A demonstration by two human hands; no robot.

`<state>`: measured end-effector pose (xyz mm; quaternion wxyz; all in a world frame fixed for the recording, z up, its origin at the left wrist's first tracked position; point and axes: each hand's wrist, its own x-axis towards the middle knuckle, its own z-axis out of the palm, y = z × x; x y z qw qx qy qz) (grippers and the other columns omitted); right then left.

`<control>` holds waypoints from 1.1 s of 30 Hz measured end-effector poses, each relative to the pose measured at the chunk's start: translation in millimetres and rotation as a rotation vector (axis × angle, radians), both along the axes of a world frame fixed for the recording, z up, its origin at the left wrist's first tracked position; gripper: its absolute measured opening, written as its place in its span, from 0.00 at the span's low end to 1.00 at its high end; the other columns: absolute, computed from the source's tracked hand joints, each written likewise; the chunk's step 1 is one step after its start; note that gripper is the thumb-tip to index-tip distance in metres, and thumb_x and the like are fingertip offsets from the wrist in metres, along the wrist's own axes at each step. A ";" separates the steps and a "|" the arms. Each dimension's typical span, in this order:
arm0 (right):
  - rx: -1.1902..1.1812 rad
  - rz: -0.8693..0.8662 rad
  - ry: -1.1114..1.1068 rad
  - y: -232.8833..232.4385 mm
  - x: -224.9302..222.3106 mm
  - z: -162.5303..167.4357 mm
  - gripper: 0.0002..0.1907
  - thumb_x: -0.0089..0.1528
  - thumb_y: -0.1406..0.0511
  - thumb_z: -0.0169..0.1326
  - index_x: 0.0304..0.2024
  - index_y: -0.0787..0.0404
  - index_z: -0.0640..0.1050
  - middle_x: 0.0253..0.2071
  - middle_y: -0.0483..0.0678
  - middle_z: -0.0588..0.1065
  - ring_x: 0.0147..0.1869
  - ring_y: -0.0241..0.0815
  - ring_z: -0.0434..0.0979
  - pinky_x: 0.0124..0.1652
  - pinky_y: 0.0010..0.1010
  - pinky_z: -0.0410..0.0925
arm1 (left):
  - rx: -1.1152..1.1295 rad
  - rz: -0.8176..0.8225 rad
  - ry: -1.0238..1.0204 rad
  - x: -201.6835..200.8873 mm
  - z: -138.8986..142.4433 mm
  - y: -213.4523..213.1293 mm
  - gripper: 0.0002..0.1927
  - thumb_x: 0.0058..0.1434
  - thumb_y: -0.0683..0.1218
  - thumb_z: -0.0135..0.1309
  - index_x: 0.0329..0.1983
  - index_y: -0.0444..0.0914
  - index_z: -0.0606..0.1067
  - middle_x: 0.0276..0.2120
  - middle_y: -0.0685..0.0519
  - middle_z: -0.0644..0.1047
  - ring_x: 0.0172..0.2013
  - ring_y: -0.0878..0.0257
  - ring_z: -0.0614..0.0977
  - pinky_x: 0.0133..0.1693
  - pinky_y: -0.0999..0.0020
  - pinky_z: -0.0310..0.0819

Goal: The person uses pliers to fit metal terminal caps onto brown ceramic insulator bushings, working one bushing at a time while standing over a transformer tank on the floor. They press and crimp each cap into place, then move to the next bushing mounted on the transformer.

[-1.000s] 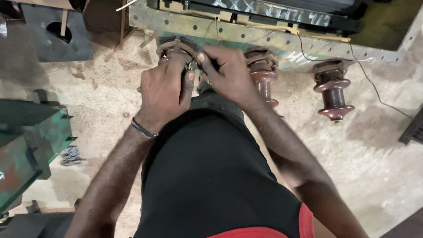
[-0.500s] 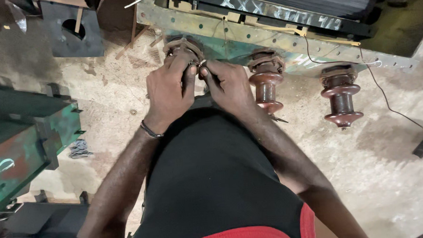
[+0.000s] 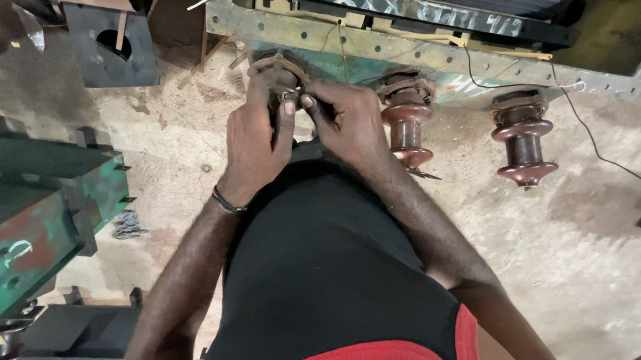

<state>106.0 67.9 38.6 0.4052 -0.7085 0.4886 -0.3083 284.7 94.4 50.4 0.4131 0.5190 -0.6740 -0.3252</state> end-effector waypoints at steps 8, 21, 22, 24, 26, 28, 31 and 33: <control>-0.089 0.108 0.079 6.3 -0.9 -15.1 0.05 0.65 0.72 0.59 0.39 0.66 0.75 0.37 0.56 0.77 0.43 0.57 0.79 0.40 0.45 0.72 | 0.087 0.244 -0.402 11.0 -29.5 -18.9 0.06 0.73 0.42 0.51 0.47 0.36 0.76 0.26 0.52 0.78 0.19 0.64 0.75 0.19 0.66 0.63; -0.181 0.121 0.204 -13.9 -1.7 -13.5 0.19 0.65 0.70 0.57 0.59 0.56 0.78 0.45 0.54 0.82 0.40 0.52 0.84 0.40 0.39 0.77 | -0.039 0.044 -0.681 25.5 -41.8 -21.2 0.31 0.58 0.51 0.66 0.59 0.32 0.69 0.44 0.42 0.75 0.34 0.50 0.82 0.31 0.58 0.77; -0.111 0.188 0.289 -20.1 -0.7 -12.9 0.19 0.65 0.70 0.57 0.59 0.56 0.78 0.40 0.53 0.81 0.36 0.50 0.83 0.39 0.39 0.77 | 0.042 0.043 -0.725 25.0 -44.0 -21.3 0.31 0.59 0.52 0.67 0.59 0.31 0.70 0.44 0.41 0.75 0.33 0.51 0.82 0.29 0.58 0.77; 0.041 0.325 0.456 -29.8 1.9 -11.7 0.19 0.66 0.70 0.57 0.60 0.57 0.79 0.31 0.52 0.81 0.28 0.46 0.82 0.36 0.39 0.77 | 0.217 0.035 -0.809 21.7 -52.2 -22.5 0.31 0.63 0.53 0.67 0.59 0.28 0.70 0.43 0.39 0.76 0.30 0.53 0.82 0.26 0.58 0.76; 0.226 0.383 0.605 -36.6 3.5 -11.3 0.20 0.69 0.69 0.52 0.64 0.53 0.75 0.34 0.53 0.81 0.32 0.45 0.82 0.37 0.38 0.77 | 0.153 0.115 -0.695 19.9 -62.0 -24.5 0.29 0.57 0.49 0.65 0.56 0.30 0.72 0.50 0.35 0.75 0.33 0.51 0.82 0.30 0.59 0.79; 0.211 0.348 0.519 -38.3 4.5 -12.2 0.20 0.69 0.69 0.52 0.64 0.54 0.76 0.39 0.54 0.82 0.35 0.45 0.83 0.38 0.37 0.77 | 0.137 0.141 -0.435 20.8 -69.9 -26.3 0.24 0.59 0.44 0.60 0.57 0.31 0.73 0.54 0.36 0.76 0.40 0.53 0.83 0.39 0.60 0.81; -0.042 0.199 0.126 -36.3 4.3 -18.2 0.16 0.66 0.71 0.56 0.58 0.61 0.80 0.47 0.56 0.82 0.42 0.48 0.85 0.44 0.37 0.78 | 0.288 0.091 0.082 35.9 -72.8 -33.2 0.15 0.71 0.38 0.50 0.59 0.33 0.75 0.50 0.45 0.81 0.45 0.59 0.83 0.46 0.63 0.82; -0.073 0.174 -0.026 -28.4 3.2 -22.6 0.15 0.68 0.71 0.56 0.58 0.62 0.79 0.49 0.57 0.82 0.50 0.51 0.85 0.50 0.38 0.77 | 0.579 0.033 0.299 57.2 -64.8 -33.4 0.12 0.73 0.37 0.46 0.54 0.32 0.77 0.42 0.46 0.82 0.35 0.63 0.79 0.36 0.67 0.76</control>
